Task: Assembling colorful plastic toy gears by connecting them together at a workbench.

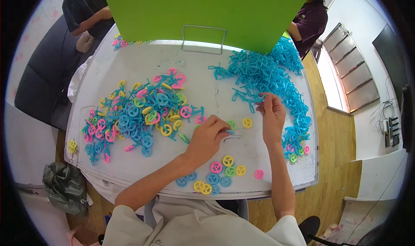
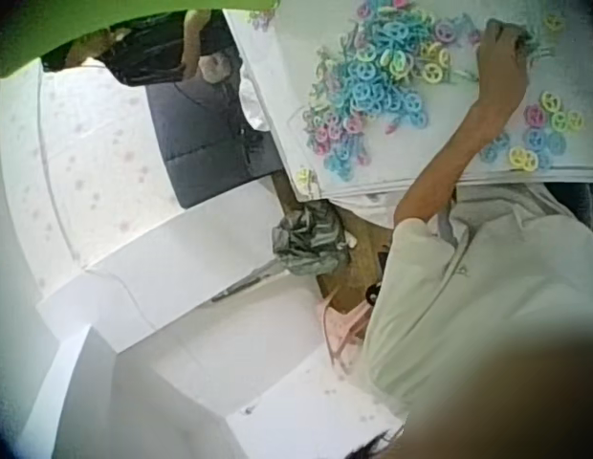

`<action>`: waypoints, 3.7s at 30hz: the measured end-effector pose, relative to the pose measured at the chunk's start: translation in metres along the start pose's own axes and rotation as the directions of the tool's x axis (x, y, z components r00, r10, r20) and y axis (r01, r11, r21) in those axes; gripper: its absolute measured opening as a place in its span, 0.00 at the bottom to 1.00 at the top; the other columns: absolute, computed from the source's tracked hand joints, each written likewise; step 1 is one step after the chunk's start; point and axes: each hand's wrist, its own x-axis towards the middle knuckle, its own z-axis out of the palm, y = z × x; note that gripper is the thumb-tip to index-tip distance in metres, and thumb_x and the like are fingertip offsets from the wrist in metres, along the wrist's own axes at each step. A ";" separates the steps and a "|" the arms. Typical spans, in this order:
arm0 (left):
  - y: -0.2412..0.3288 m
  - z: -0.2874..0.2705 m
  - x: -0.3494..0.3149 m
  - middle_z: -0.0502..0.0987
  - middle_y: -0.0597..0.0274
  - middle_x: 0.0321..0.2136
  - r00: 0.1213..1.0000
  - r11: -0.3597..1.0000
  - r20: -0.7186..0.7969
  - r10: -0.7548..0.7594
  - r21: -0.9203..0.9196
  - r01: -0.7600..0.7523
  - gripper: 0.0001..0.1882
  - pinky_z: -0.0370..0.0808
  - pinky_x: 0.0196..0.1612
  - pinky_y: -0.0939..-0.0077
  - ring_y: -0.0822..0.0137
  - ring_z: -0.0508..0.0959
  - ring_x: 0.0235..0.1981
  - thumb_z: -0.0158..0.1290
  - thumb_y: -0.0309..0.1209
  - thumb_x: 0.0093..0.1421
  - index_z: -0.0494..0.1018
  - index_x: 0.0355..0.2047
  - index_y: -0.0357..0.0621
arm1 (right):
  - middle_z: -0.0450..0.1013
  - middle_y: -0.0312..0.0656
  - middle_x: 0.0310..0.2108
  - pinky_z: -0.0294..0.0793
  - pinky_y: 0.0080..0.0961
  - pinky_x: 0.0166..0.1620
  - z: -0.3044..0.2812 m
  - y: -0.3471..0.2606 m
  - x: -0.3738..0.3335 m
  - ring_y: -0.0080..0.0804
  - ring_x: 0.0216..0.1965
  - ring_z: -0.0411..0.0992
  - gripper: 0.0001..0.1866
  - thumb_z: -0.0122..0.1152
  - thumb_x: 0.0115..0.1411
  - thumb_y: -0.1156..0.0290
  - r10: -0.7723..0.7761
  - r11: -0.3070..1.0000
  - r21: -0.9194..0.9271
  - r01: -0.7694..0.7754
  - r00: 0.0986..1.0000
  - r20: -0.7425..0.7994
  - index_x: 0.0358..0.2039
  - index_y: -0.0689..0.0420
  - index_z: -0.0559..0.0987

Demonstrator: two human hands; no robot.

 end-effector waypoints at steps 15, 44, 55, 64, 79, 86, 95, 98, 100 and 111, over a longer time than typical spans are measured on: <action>-0.004 -0.029 0.015 0.75 0.59 0.41 0.848 0.163 0.269 -0.456 -0.912 0.377 0.11 0.78 0.45 0.77 0.65 0.79 0.44 0.48 0.31 0.66 0.67 0.44 0.38 | 0.67 0.44 0.47 0.74 0.29 0.51 0.030 -0.009 -0.036 0.30 0.43 0.73 0.08 0.49 0.66 0.71 0.049 0.908 0.364 -0.209 0.914 0.403 0.41 0.62 0.71; -0.007 -0.017 0.008 0.73 0.56 0.28 0.931 0.834 -0.055 -0.360 -0.466 0.294 0.02 0.74 0.36 0.76 0.69 0.76 0.32 0.45 0.18 0.62 0.64 0.35 0.35 | 0.77 0.40 0.29 0.73 0.15 0.33 0.042 -0.025 -0.047 0.21 0.30 0.75 0.09 0.59 0.60 0.74 0.302 0.953 -0.124 -0.275 0.879 0.370 0.39 0.65 0.75; 0.004 -0.010 0.002 0.74 0.55 0.27 0.927 0.922 -0.209 -0.310 -0.305 0.240 0.03 0.74 0.35 0.72 0.65 0.77 0.31 0.45 0.17 0.61 0.64 0.34 0.36 | 0.76 0.38 0.27 0.72 0.15 0.32 0.043 -0.021 -0.047 0.20 0.28 0.73 0.10 0.58 0.62 0.72 0.377 0.924 -0.098 -0.368 0.842 0.386 0.40 0.66 0.75; -0.003 -0.020 0.012 0.76 0.59 0.31 0.914 0.770 -0.103 -0.394 -0.579 0.267 0.05 0.77 0.35 0.77 0.71 0.78 0.32 0.49 0.18 0.60 0.68 0.37 0.35 | 0.77 0.41 0.29 0.73 0.16 0.35 0.049 -0.034 -0.052 0.22 0.32 0.76 0.09 0.61 0.59 0.76 0.352 0.932 -0.037 -0.361 0.878 0.325 0.40 0.65 0.76; -0.008 -0.014 0.005 0.77 0.58 0.36 0.939 0.715 -0.072 -0.335 -0.669 0.204 0.10 0.79 0.42 0.77 0.70 0.78 0.39 0.45 0.18 0.63 0.73 0.43 0.33 | 0.78 0.42 0.28 0.74 0.15 0.33 0.046 -0.020 -0.053 0.22 0.31 0.77 0.05 0.59 0.59 0.80 0.174 0.974 -0.189 -0.124 0.945 0.278 0.36 0.65 0.76; 0.003 -0.017 0.003 0.78 0.58 0.32 0.935 0.906 -0.226 -0.271 -0.388 0.169 0.10 0.77 0.37 0.79 0.71 0.80 0.35 0.49 0.19 0.61 0.75 0.41 0.35 | 0.78 0.42 0.29 0.74 0.14 0.32 0.053 -0.025 -0.058 0.22 0.29 0.76 0.06 0.61 0.58 0.78 0.281 0.954 -0.164 -0.249 0.936 0.212 0.35 0.66 0.76; -0.009 -0.019 0.009 0.77 0.58 0.38 0.940 0.752 -0.067 -0.334 -0.620 0.223 0.10 0.78 0.42 0.77 0.70 0.78 0.40 0.45 0.19 0.63 0.72 0.44 0.36 | 0.78 0.41 0.30 0.75 0.17 0.34 0.039 -0.024 -0.047 0.23 0.31 0.77 0.08 0.63 0.57 0.77 0.143 0.971 -0.230 -0.064 0.926 0.350 0.38 0.63 0.77; -0.017 -0.031 0.011 0.75 0.59 0.40 0.911 0.572 0.100 -0.400 -0.749 0.334 0.10 0.78 0.43 0.76 0.70 0.76 0.42 0.44 0.19 0.63 0.71 0.45 0.35 | 0.76 0.42 0.35 0.76 0.19 0.36 0.035 -0.041 -0.039 0.24 0.34 0.76 0.08 0.60 0.57 0.82 0.299 0.943 -0.028 -0.333 0.804 0.515 0.39 0.65 0.77; -0.006 -0.040 0.014 0.75 0.59 0.39 0.895 0.554 0.148 -0.421 -0.739 0.383 0.11 0.79 0.43 0.77 0.71 0.76 0.41 0.44 0.19 0.63 0.71 0.45 0.36 | 0.73 0.44 0.41 0.74 0.21 0.41 0.033 -0.052 -0.038 0.26 0.40 0.73 0.11 0.57 0.57 0.84 0.294 0.852 0.140 -0.504 0.684 0.668 0.41 0.63 0.77; -0.004 -0.054 -0.020 0.70 0.57 0.29 0.942 0.963 0.327 0.070 0.225 -0.150 0.11 0.66 0.43 0.63 0.56 0.70 0.34 0.64 0.27 0.42 0.75 0.28 0.44 | 0.74 0.41 0.40 0.70 0.18 0.42 0.021 -0.023 -0.029 0.22 0.39 0.71 0.12 0.56 0.58 0.84 0.024 0.989 -0.141 0.033 0.923 0.384 0.43 0.64 0.77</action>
